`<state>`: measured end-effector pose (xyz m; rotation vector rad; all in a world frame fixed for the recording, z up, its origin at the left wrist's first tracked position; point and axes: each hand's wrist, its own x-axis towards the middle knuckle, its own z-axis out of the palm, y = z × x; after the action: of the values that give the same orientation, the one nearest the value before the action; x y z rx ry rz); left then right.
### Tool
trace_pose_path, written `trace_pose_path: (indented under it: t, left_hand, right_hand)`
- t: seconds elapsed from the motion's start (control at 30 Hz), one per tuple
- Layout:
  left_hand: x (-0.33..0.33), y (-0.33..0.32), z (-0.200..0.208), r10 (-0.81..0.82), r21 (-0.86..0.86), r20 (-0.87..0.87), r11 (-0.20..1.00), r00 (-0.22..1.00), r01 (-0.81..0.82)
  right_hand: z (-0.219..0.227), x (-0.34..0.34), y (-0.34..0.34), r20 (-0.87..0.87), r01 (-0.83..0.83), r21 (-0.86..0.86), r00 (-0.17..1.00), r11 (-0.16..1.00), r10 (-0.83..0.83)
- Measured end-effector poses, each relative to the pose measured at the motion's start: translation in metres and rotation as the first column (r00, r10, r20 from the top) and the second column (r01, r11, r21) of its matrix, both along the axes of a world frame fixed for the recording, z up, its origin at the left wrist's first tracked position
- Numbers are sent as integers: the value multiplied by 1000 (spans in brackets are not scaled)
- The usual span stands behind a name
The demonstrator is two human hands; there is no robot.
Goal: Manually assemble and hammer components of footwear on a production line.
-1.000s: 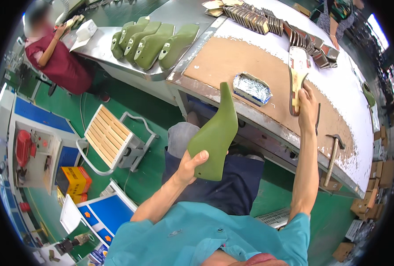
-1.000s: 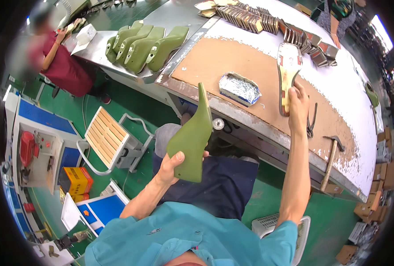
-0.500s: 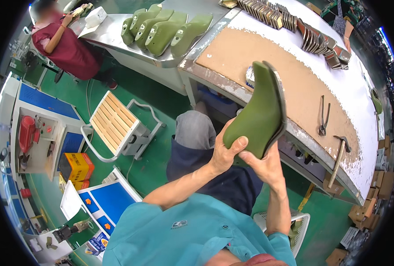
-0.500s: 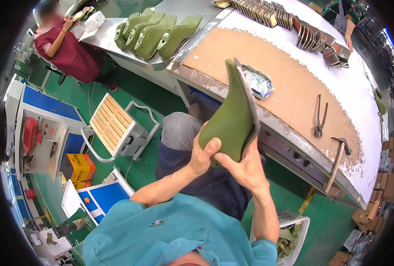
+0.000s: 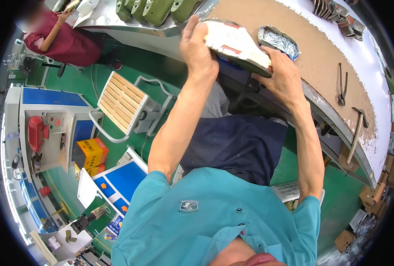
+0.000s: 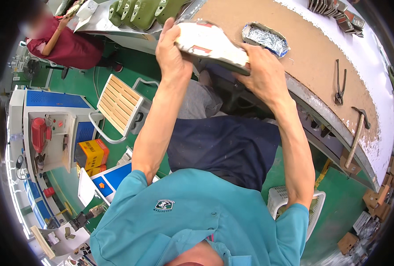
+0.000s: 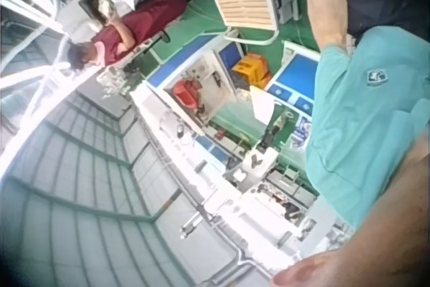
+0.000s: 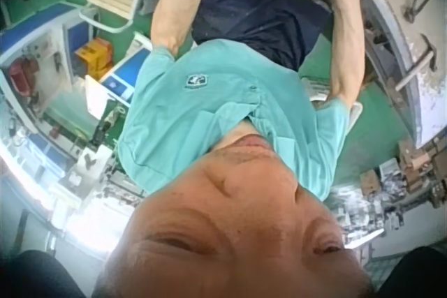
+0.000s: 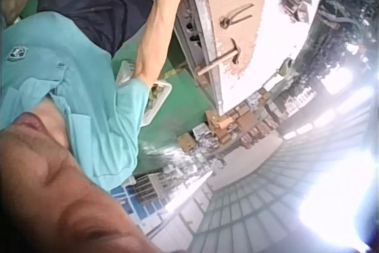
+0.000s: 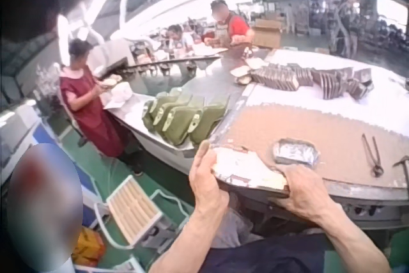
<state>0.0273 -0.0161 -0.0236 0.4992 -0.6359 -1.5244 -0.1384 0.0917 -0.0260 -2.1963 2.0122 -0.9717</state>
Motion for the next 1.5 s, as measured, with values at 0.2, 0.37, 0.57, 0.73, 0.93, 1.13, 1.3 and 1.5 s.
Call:
trace_pose_path:
  t: [0.2,0.37,0.57,0.73,0.93,1.13,1.3,1.5]
  left_hand:
    - [29,-5,-43,96,-16,481,995,871,-101]
    - [-19,-32,10,656,-700,703,570,274,430]
    - [-138,-52,3,532,-170,820,579,-211,798]
    - [-129,-66,-11,463,-105,867,531,-184,841]
    - [-144,-61,-16,580,-191,807,434,-111,881]
    - [-128,-62,-19,488,-275,873,488,3,828]
    - [-120,-61,-6,410,-374,898,525,158,764]
    - [-69,-9,34,131,-280,959,545,250,790]
  right_hand:
    - [-25,9,-10,-149,-85,74,984,994,95]
    - [-23,9,-6,-155,-78,19,985,997,80]
    - [-25,10,-5,-137,-90,45,986,995,96]
    - [-6,-7,19,149,-78,-180,983,981,105]
    - [-41,-97,28,-154,297,-251,927,921,-341]
    - [1,-125,110,-110,453,118,891,884,-441]
    - [-18,-228,204,-421,863,-116,406,492,-811]
    - [-41,-256,251,-432,875,177,480,450,-763]
